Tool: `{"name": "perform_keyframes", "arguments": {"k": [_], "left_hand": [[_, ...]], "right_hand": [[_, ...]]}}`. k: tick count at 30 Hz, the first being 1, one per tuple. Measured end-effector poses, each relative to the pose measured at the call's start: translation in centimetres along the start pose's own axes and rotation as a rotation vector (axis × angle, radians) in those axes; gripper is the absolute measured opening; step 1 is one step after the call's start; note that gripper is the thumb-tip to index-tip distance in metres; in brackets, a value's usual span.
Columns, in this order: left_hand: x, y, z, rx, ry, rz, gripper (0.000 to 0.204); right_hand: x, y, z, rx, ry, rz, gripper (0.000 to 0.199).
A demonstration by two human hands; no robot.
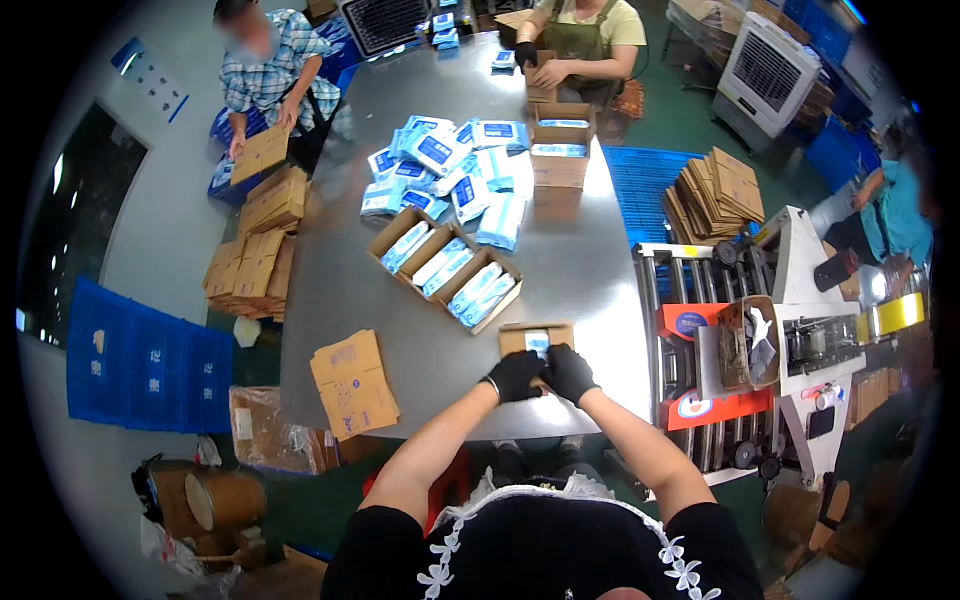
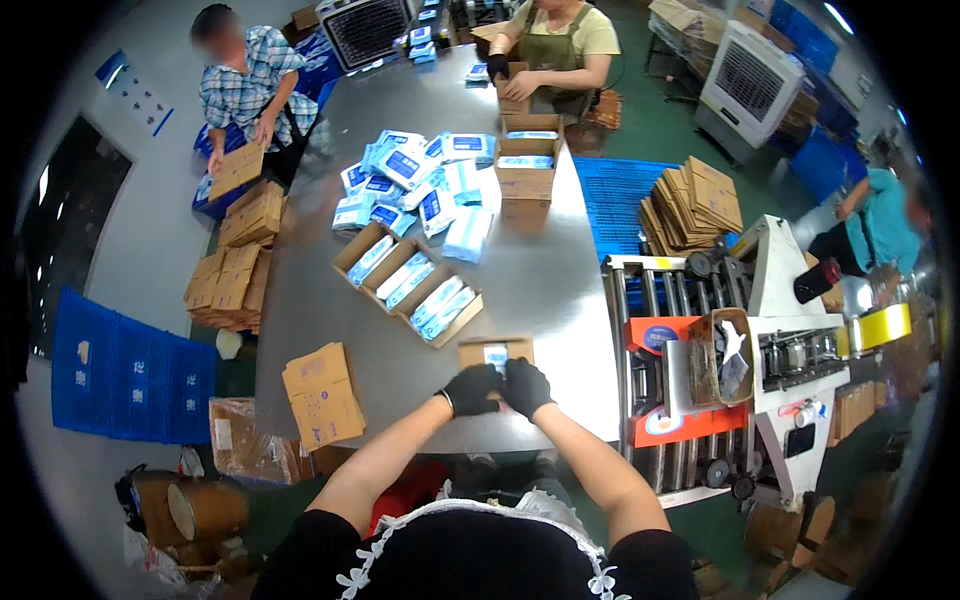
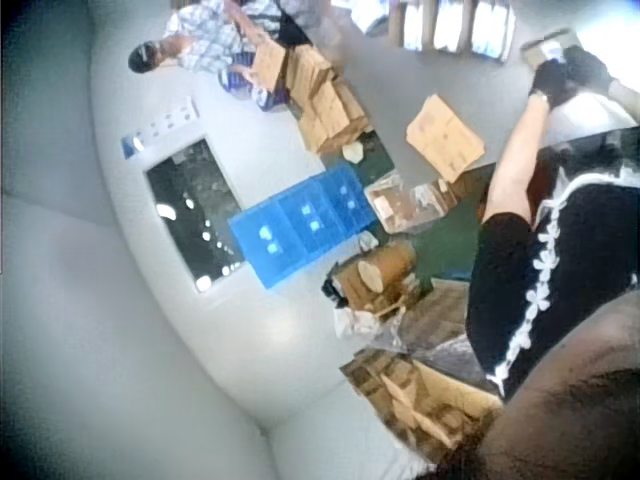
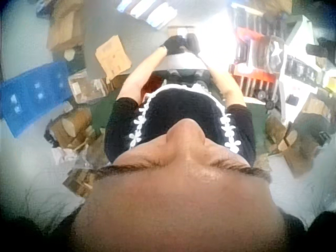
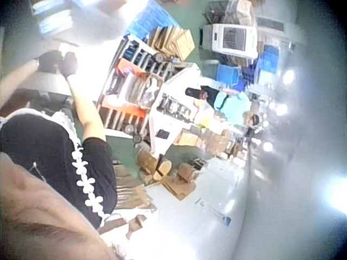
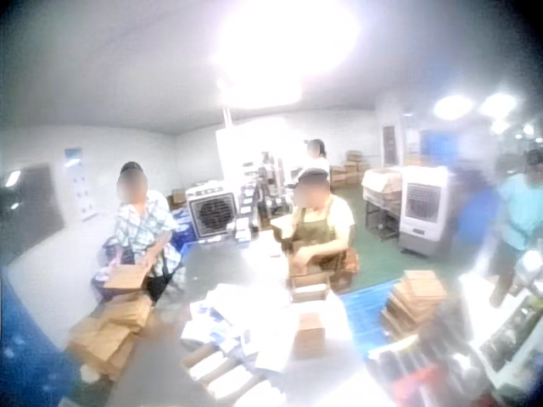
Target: The person packs multiple packs of wet wipes into small cardboard boxes, closes the boxes, and places them onto a conveyor belt for sealing.
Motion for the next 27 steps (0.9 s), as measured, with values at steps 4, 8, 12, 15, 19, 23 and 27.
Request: {"name": "perform_keyframes", "arguments": {"k": [4,8,12,15,19,23,27], "left_hand": [[-4.6,-1.2,-2.8,-0.097,0.123,-0.053,0.045],[-6.4,-1.3,-1.8,0.372,0.302,-0.172,0.047],[-6.9,-1.4,1.7,0.716,0.526,-0.862,0.074],[-10.0,-2.3,4.9,0.672,1.036,-0.406,0.084],[-6.0,-4.6,4.3,0.358,1.199,-0.251,0.061],[-1.6,-9.6,8.0,0.347,1.322,-0.072,0.058],[2.8,-12.0,10.0,0.149,1.081,-0.106,0.057]], "right_hand": [[1.3,-0.5,-2.6,-0.193,-0.176,-0.181,0.045],[3.4,-3.9,-2.9,-0.058,-0.221,-0.085,0.026],[-0.8,-4.3,-3.4,0.014,0.357,-0.001,0.018],[-3.5,-5.6,-6.0,0.365,0.336,-0.257,0.017],[-1.0,-9.1,-7.6,0.437,0.103,-0.012,0.024],[3.4,-4.4,-3.4,0.069,0.256,0.158,0.03],[7.9,2.2,-4.5,0.288,0.199,0.044,0.042]]}}
Point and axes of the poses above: each hand's wrist, its own y-axis away from the middle knuckle, its own z-axis out of the palm, x = y × z, the point moved 2 cm from there along -y, towards the middle knuckle, and after that the axes turned 13 degrees about -x, right-handed, at the moved point
